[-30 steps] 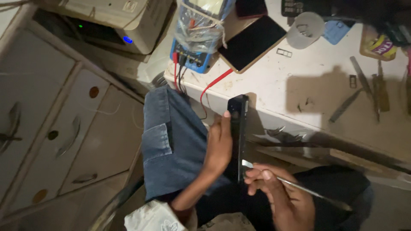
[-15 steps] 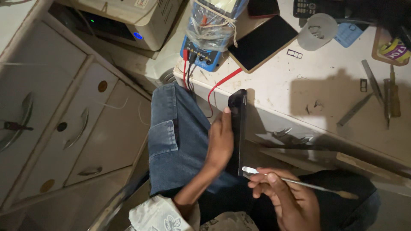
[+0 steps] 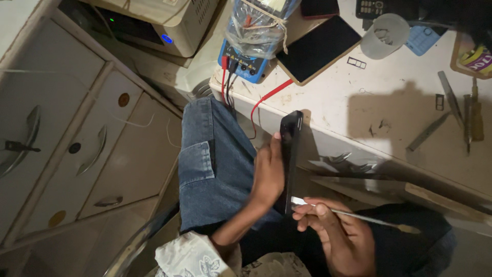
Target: The person picks up a smartphone from a cluttered repair bench, uses a metal pry tool to open its back cover, and works on the internals, separating the back panel and handling the battery and internal components with tweezers and fingers while seated on the floor.
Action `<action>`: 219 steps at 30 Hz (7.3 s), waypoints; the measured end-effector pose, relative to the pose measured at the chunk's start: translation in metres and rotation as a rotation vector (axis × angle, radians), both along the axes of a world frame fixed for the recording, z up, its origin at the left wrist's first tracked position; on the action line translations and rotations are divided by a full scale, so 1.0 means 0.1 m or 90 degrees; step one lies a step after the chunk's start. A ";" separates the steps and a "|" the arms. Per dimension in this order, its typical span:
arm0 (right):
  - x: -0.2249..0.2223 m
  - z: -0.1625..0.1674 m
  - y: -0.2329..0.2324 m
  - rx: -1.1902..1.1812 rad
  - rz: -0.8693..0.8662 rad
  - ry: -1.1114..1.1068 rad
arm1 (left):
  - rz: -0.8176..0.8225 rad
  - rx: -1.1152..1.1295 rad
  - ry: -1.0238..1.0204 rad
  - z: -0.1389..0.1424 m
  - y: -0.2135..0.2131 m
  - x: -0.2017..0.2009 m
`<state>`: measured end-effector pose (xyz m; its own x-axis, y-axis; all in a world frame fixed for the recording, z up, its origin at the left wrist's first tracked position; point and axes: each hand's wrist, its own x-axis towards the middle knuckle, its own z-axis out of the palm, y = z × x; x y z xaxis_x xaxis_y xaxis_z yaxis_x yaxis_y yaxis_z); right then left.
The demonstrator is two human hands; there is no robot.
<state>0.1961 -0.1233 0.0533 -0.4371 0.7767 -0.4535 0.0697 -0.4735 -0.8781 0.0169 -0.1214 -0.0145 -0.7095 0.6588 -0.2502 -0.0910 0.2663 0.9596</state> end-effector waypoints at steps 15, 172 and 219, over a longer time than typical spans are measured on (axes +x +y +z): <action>-0.24 0.30 -0.19 0.294 0.118 -0.337 | 0.037 0.032 0.131 0.09 0.02 -0.03; -0.08 0.87 0.80 -0.006 -0.204 0.295 | -0.296 0.151 -0.717 1.06 0.25 -0.05; 0.25 0.33 1.26 -0.096 0.062 0.759 | -0.359 0.283 -0.863 1.23 0.10 -0.03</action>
<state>0.2215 0.0024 0.0859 -0.6968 0.6911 0.1922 -0.7063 -0.6143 -0.3517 0.0135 -0.1116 0.1083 0.2435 0.9494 -0.1982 -0.9243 0.2891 0.2492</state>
